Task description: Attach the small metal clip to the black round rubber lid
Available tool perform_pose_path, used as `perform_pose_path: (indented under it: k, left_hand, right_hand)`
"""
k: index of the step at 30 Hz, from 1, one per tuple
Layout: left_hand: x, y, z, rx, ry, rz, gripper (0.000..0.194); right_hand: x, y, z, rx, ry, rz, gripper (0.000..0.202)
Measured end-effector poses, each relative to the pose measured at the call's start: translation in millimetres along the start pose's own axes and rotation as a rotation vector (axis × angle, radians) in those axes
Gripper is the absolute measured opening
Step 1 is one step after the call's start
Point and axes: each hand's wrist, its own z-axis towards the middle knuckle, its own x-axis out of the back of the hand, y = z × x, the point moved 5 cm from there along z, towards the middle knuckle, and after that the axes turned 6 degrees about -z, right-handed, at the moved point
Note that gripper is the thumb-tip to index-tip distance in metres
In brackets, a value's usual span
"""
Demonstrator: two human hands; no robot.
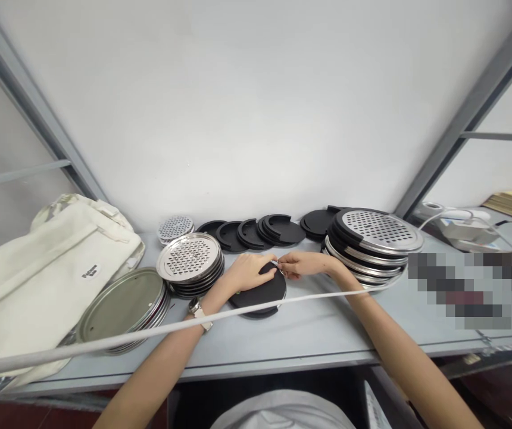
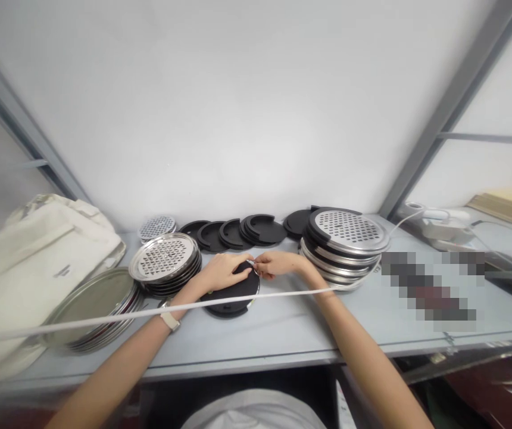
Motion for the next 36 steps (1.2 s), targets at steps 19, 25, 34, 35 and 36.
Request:
perform_pose_path:
  k: [19, 25, 34, 35, 36]
  left_hand:
    - [-1.2, -0.8, 1.5, -0.005, 0.021, 0.022, 0.026]
    - [-2.2, -5.9, 4.9, 0.048, 0.027, -0.048, 0.024]
    - [-2.3, -9.8, 5.3, 0.065, 0.04, -0.107, 0.024]
    - [-2.2, -9.9, 5.5, 0.059, 0.042, -0.114, 0.024]
    - [-2.0, -9.9, 5.6, 0.054, 0.044, -0.119, 0.023]
  right_hand:
    - [0.7, -5.1, -1.5, -0.042, -0.009, -0.055, 0.044]
    - [-0.1, -5.5, -1.6, -0.032, -0.016, -0.045, 0.043]
    - [0.9, 1.1, 2.3, -0.008, -0.032, -0.002, 0.039]
    - [1.2, 0.3, 1.9, -0.003, -0.034, 0.002, 0.038]
    - [1.5, -0.3, 1.5, 0.0, -0.035, 0.005, 0.037]
